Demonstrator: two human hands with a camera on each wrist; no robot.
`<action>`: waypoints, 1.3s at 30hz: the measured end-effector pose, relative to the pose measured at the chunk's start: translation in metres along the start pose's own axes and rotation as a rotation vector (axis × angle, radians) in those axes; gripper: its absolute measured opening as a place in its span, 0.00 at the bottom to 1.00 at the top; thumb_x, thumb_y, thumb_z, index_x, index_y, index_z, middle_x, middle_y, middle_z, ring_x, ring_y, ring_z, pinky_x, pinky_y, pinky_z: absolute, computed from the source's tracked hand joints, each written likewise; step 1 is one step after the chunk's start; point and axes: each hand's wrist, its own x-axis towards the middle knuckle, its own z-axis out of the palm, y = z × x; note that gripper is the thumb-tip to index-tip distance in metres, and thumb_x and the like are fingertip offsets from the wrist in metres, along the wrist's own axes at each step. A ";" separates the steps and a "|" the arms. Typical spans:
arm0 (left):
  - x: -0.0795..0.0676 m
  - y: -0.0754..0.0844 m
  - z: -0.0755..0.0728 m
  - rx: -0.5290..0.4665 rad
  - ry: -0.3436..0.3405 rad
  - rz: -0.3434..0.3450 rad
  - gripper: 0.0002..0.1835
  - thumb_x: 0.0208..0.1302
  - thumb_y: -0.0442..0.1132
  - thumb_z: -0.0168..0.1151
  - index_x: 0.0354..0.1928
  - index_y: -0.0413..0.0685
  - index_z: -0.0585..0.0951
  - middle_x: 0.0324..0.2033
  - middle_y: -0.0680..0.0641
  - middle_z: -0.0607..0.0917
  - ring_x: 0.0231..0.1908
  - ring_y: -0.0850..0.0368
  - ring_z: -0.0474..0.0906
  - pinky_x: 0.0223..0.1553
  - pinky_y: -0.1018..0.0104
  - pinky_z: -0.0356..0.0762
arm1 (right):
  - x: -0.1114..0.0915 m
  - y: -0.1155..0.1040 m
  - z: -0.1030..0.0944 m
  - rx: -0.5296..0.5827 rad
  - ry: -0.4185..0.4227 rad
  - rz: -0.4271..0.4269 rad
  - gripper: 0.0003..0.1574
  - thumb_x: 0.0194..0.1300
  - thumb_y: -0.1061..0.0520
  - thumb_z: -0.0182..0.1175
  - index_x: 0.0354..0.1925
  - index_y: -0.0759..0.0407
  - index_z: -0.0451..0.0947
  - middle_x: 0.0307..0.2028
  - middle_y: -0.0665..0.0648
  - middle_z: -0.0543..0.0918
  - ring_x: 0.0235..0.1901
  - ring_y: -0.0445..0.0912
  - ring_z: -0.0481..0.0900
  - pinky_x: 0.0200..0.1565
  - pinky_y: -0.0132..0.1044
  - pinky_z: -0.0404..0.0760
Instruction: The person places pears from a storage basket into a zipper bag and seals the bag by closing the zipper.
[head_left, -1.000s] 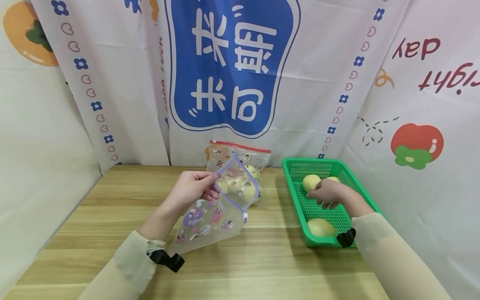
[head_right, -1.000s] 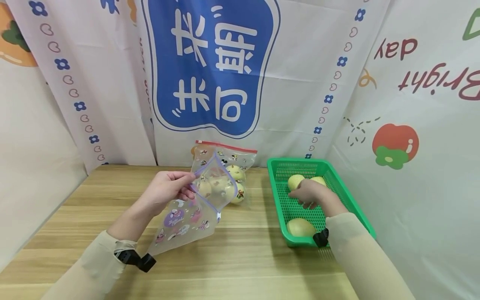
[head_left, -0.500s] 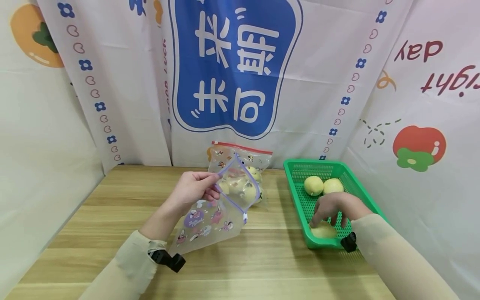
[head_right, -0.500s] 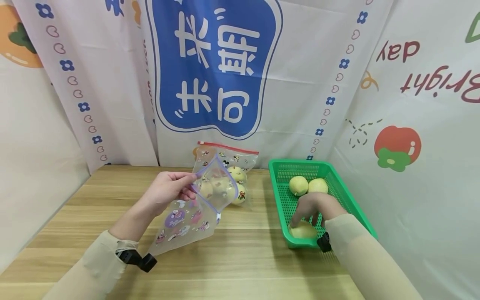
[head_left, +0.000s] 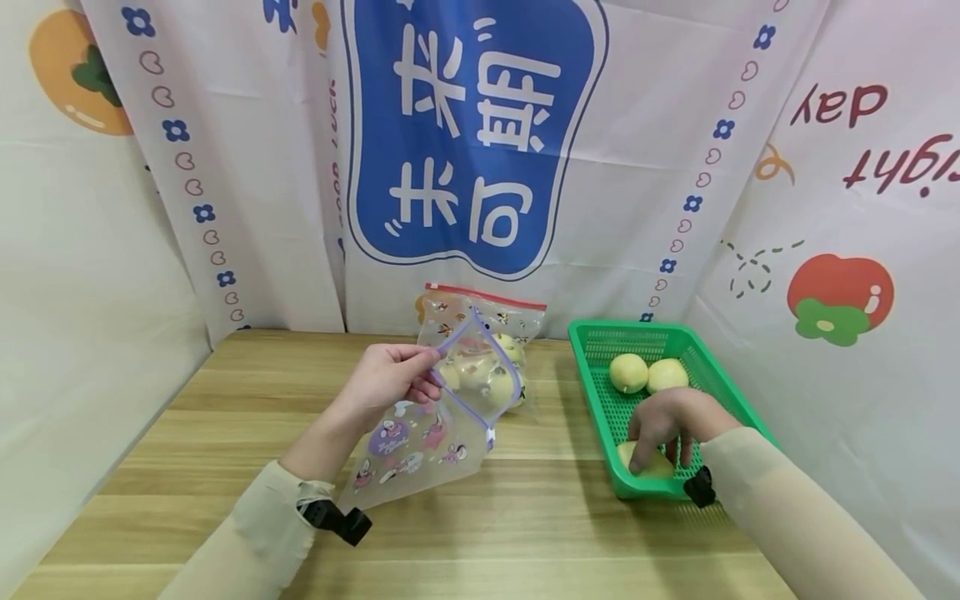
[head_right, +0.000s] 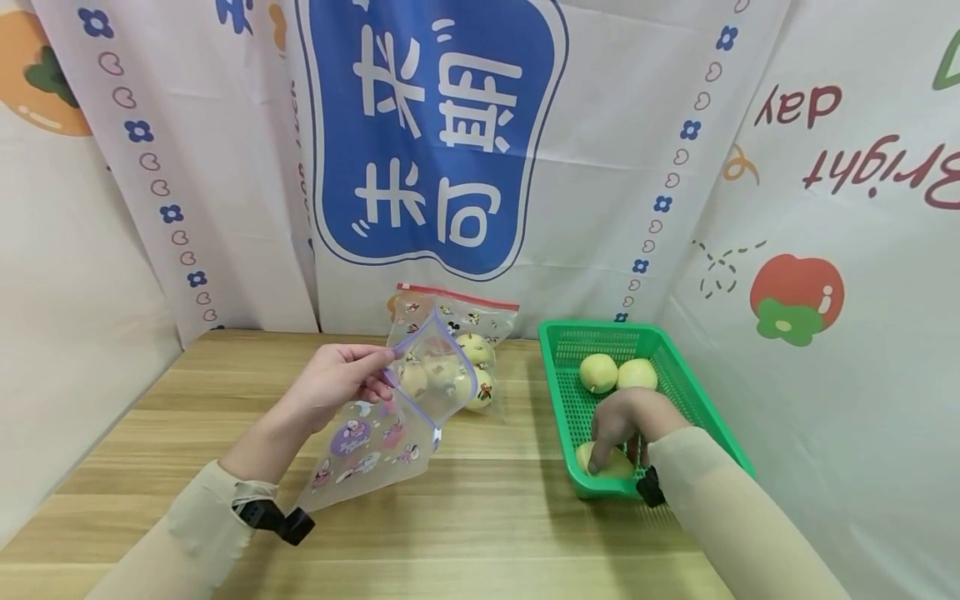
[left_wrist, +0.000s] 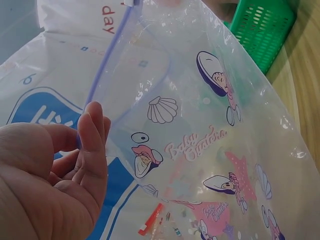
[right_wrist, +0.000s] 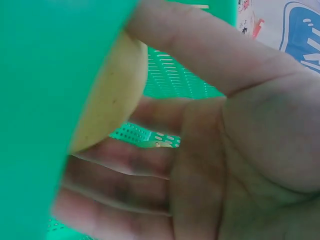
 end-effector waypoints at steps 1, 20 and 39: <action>0.000 0.000 0.000 0.000 0.001 0.000 0.18 0.84 0.40 0.61 0.57 0.28 0.86 0.27 0.48 0.89 0.24 0.63 0.87 0.32 0.67 0.90 | 0.000 0.000 0.000 -0.002 -0.003 -0.011 0.44 0.66 0.47 0.79 0.72 0.65 0.77 0.63 0.66 0.85 0.48 0.59 0.90 0.46 0.53 0.93; 0.002 0.000 0.002 -0.004 0.019 0.006 0.18 0.84 0.39 0.62 0.57 0.27 0.86 0.26 0.48 0.89 0.24 0.63 0.88 0.31 0.68 0.90 | -0.008 0.008 -0.029 0.343 0.547 -0.166 0.47 0.74 0.29 0.65 0.63 0.69 0.72 0.47 0.65 0.85 0.35 0.51 0.89 0.37 0.41 0.90; 0.002 0.001 0.006 0.007 0.010 0.009 0.18 0.83 0.39 0.62 0.57 0.27 0.85 0.26 0.48 0.89 0.24 0.63 0.88 0.31 0.71 0.89 | -0.024 -0.082 -0.021 0.661 0.559 -0.463 0.38 0.78 0.39 0.67 0.72 0.59 0.71 0.57 0.65 0.77 0.44 0.53 0.82 0.51 0.44 0.90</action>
